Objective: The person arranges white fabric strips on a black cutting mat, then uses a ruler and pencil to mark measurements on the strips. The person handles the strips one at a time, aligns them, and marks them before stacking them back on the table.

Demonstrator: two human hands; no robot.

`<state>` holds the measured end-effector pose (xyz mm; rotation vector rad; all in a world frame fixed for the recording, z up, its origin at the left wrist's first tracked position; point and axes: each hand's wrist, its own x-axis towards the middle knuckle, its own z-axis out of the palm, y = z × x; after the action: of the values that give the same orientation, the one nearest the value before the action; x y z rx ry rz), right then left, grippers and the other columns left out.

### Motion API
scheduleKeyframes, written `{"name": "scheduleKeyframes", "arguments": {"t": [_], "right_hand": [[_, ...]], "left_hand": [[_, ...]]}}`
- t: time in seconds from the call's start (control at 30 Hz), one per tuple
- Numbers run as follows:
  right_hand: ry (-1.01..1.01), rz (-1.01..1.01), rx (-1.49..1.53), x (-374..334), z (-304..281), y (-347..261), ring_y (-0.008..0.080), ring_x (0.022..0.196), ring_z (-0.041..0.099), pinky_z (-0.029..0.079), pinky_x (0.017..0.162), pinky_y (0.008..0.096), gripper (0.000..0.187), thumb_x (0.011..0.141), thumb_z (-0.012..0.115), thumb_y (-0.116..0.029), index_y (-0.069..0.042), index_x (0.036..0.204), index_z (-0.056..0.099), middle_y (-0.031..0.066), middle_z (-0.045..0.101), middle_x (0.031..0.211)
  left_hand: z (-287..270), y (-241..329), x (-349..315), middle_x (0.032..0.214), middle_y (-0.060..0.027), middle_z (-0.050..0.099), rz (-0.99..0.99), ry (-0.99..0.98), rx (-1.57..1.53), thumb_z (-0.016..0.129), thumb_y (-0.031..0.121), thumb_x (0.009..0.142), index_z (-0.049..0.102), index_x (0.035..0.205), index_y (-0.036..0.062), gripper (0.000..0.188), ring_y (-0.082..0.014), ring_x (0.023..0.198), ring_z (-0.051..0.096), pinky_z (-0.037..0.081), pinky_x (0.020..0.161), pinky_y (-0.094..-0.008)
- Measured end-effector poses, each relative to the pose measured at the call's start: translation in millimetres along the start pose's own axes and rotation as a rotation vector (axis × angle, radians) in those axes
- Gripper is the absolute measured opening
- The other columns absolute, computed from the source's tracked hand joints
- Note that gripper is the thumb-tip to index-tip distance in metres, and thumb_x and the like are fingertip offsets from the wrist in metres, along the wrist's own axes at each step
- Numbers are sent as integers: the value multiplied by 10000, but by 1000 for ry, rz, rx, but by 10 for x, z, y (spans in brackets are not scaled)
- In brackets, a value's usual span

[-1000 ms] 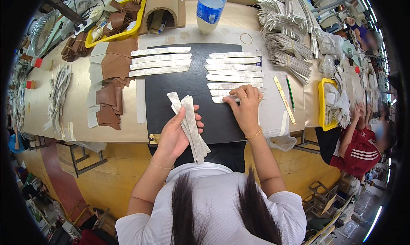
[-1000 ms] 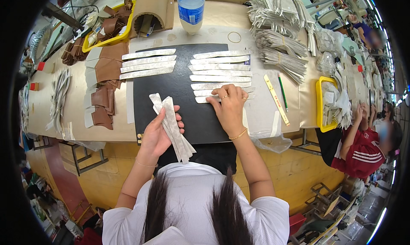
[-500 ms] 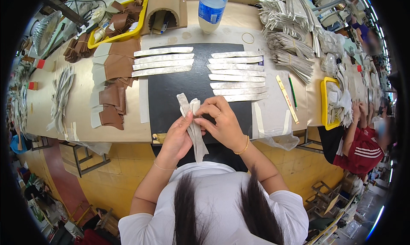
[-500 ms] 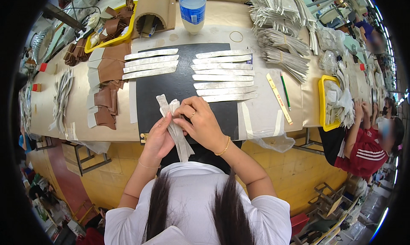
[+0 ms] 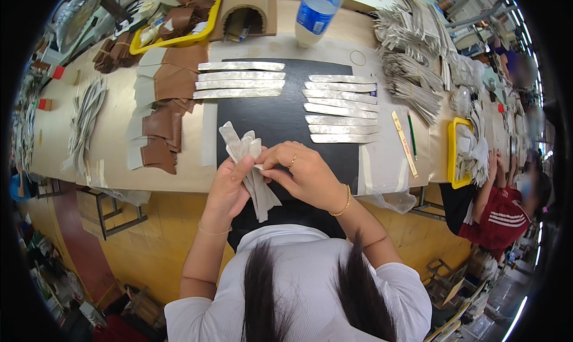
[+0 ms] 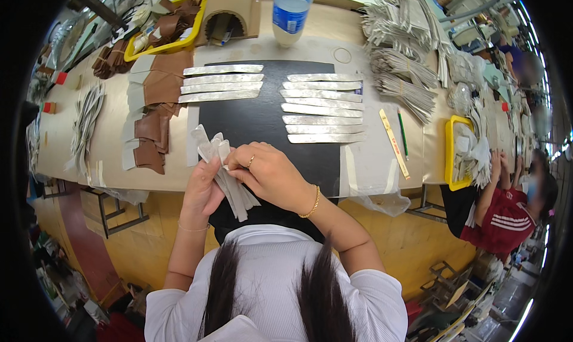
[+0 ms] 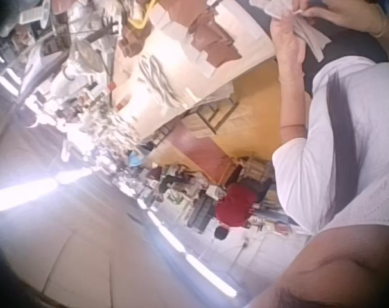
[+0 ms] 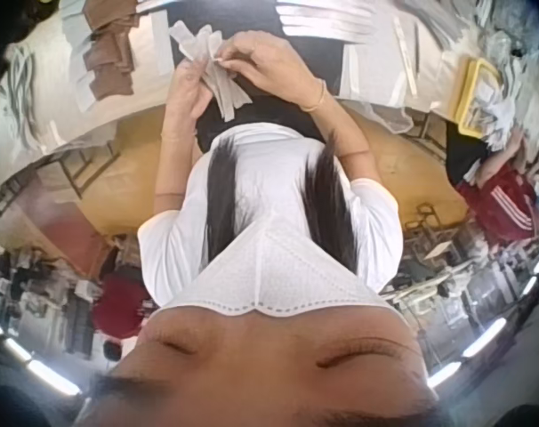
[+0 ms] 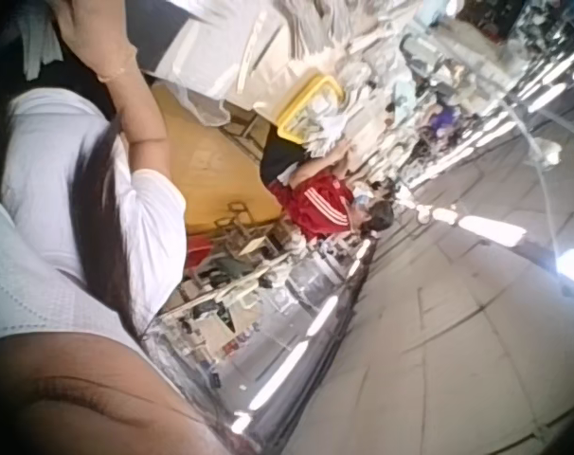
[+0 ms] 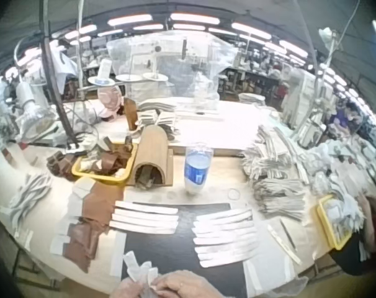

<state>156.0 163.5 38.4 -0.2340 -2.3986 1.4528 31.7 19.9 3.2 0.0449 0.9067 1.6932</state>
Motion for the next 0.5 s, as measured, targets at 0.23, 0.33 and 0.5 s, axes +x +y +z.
{"name": "scheduleKeyframes", "arguments": {"t": [0.23,0.33,0.5], "right_hand": [[-120,-119,-59,94,84,-88,282,928,642,486,843,377,129,843,703,-67,-46,918,600,72,698,1008],[-83,-64,158,70,-20,-164,249,909,667,503,865,360,137,871,699,-47,-39,938,580,97,718,1020],[333,129,510,151,-175,46,180,916,683,554,808,293,125,961,628,-34,-25,970,505,183,704,1022]], "left_hand": [[-226,-14,-6,1049,-93,650,70,161,-140,573,236,1017,557,1221,8,306,-191,933,650,554,808,-375],[-402,92,3,1048,-83,647,55,173,-188,554,249,1025,546,1255,57,299,-194,983,643,543,836,-367],[-762,429,-124,909,-63,602,256,284,-273,556,304,1026,517,1298,45,377,-177,796,596,525,742,-352]]}}
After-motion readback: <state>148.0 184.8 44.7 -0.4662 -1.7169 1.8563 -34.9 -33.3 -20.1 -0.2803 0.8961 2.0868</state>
